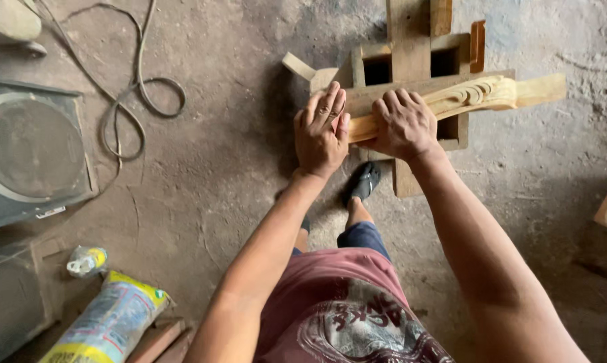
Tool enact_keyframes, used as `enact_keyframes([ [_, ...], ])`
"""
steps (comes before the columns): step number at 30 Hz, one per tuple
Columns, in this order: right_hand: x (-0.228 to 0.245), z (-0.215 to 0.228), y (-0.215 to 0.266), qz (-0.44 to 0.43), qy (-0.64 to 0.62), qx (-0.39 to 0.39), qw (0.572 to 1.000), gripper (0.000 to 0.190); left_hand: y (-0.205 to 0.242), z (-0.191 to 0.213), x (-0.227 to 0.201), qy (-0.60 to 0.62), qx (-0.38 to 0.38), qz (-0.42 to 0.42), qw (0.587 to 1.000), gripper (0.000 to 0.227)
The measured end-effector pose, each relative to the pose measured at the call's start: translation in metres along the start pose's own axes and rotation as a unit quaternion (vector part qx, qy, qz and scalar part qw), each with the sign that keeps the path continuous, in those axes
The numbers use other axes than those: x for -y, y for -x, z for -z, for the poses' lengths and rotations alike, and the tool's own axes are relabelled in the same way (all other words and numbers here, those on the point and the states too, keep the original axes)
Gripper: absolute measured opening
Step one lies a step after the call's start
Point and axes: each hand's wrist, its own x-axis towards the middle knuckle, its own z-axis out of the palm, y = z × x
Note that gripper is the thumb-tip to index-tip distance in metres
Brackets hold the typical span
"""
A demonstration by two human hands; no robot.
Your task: The person sands the surfaces and decorative carvings of a curved wooden component by hand.
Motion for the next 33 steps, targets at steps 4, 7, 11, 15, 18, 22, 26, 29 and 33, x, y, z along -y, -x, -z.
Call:
enact_keyframes([
  [4, -0.005, 0.005, -0.009, 0.007, 0.017, -0.012, 1.0, 0.069, 0.05, 0.038, 0.001, -0.021, -0.007, 0.008, 1.0, 0.04],
  [7, 0.003, 0.005, 0.001, -0.003, 0.018, 0.053, 0.998, 0.08, 0.039, 0.019, -0.01, -0.013, -0.061, 0.031, 0.998, 0.037],
  [11, -0.005, 0.0, -0.004, -0.019, 0.03, 0.041, 0.999, 0.078, -0.006, -0.005, -0.005, -0.01, -0.031, 0.019, 0.999, 0.038],
  [15, -0.003, 0.003, -0.006, -0.005, 0.033, 0.071, 0.997, 0.081, 0.046, 0.043, 0.003, 0.019, -0.027, -0.013, 0.999, 0.039],
  [18, -0.001, 0.001, -0.004, -0.003, 0.023, 0.03, 0.999, 0.076, 0.025, 0.022, 0.001, 0.013, -0.054, 0.013, 0.998, 0.038],
  [22, -0.005, -0.004, -0.004, 0.005, 0.032, 0.034, 0.999, 0.08, -0.013, -0.011, -0.009, 0.015, -0.046, 0.042, 0.998, 0.034],
  [26, 0.001, 0.002, 0.001, 0.006, 0.015, 0.054, 0.998, 0.085, 0.034, 0.037, 0.01, 0.05, -0.033, -0.03, 0.998, 0.03],
  [29, -0.009, 0.001, -0.013, 0.0, 0.028, 0.044, 0.999, 0.085, 0.04, 0.044, -0.001, 0.025, -0.028, 0.018, 0.999, 0.038],
  [33, -0.001, 0.0, -0.007, -0.009, 0.009, 0.043, 0.999, 0.07, -0.026, -0.001, -0.004, 0.007, -0.04, 0.017, 0.999, 0.036],
])
